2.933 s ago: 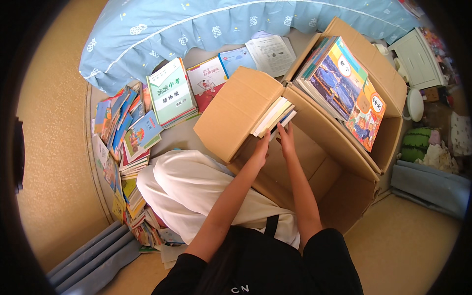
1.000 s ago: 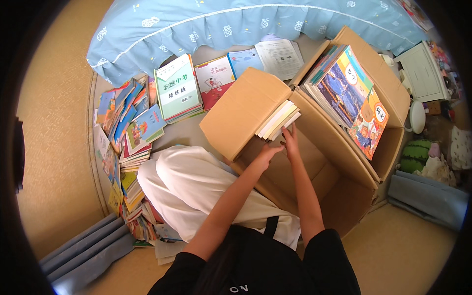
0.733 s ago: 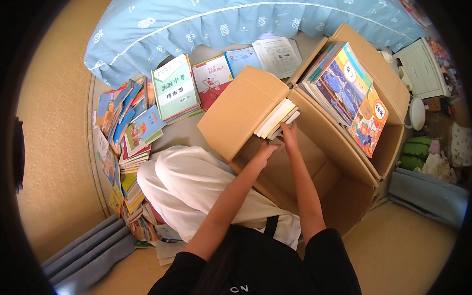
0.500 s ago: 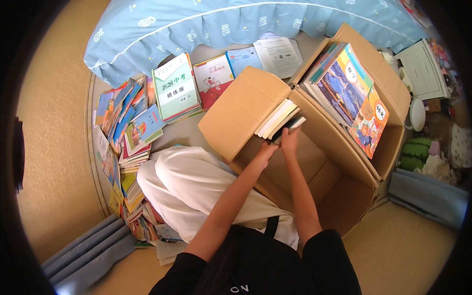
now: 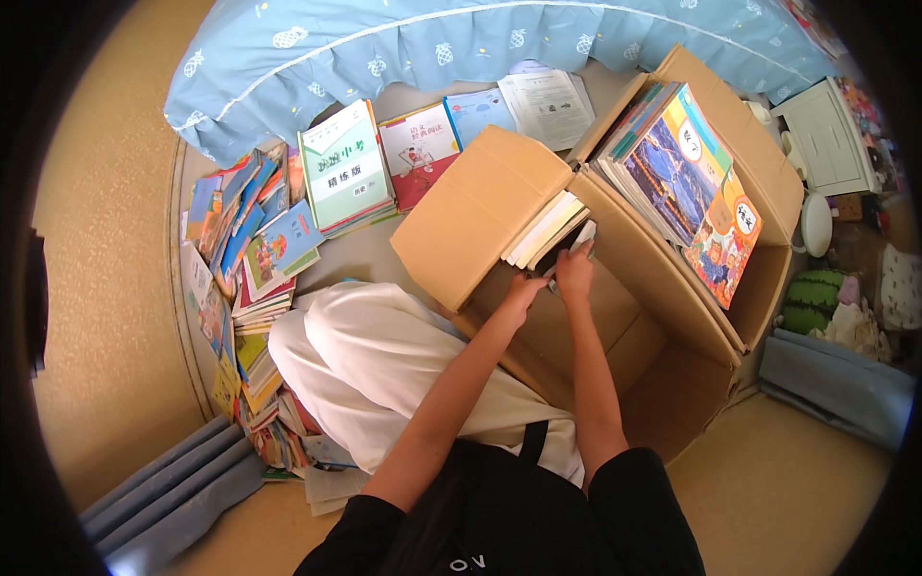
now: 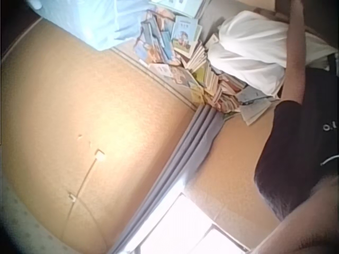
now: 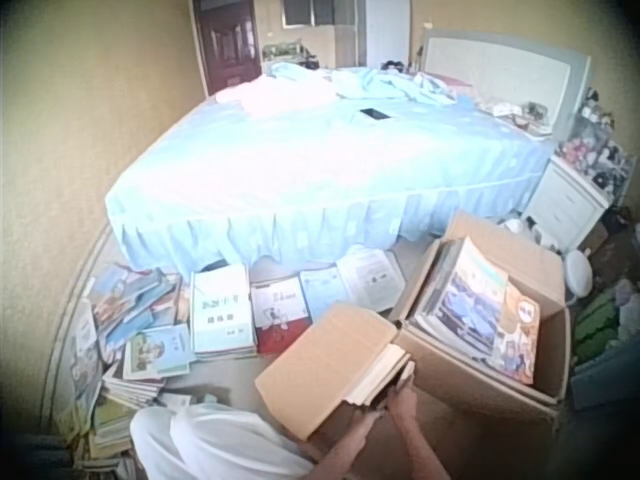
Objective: The person picks up books from the floor and packs them into a cardboard box by hand.
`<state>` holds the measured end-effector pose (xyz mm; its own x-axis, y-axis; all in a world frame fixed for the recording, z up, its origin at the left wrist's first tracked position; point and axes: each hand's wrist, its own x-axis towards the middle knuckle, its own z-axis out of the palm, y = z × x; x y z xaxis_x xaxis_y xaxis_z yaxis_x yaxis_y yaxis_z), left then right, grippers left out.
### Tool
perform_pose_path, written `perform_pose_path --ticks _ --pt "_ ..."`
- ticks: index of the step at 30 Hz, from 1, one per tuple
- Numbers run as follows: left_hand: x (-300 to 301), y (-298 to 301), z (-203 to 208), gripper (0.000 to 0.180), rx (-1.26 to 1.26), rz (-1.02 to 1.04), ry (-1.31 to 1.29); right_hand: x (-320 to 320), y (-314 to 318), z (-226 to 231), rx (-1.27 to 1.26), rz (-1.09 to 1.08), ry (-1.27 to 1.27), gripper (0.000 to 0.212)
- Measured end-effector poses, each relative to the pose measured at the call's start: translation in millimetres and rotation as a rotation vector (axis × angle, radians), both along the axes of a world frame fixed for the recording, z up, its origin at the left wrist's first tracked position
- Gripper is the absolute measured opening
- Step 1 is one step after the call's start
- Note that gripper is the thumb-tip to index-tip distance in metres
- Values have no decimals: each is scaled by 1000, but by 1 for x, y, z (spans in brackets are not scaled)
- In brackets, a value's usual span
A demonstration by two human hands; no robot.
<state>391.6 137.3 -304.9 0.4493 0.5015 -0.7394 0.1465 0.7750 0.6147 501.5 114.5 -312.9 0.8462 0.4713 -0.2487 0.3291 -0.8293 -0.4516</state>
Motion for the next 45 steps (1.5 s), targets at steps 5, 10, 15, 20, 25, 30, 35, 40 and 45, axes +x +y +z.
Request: perform_pose_path --ticks 5,10,15,20,25,30,35,40,45 --pt "-9 7 -32 36 161 63 13 -13 28 -1 180 -36 233 67" --pt "1 6 -8 53 -14 -26 -17 6 10 -19 226 -42 289 70" --pt "-9 5 -11 38 78 -27 116 -2 -2 4 423 -97 820 70" --pt "-19 -1 -10 38 312 -287 312 -16 -18 7 459 -93 755 70" --pt "-34 0 39 35 654 -906 388 -37 -34 15 472 -122 662 65" --pt "-78 3 131 33 828 -811 121 -59 -63 37 814 -87 402 37" --pt "-182 22 203 29 873 -636 -151 -143 -53 141 1088 105 401 22" --pt "-304 40 255 29 949 -304 -235 -241 -16 236 1178 485 385 18" --pt "-439 59 280 26 1119 83 73 -343 51 276 950 833 767 17"
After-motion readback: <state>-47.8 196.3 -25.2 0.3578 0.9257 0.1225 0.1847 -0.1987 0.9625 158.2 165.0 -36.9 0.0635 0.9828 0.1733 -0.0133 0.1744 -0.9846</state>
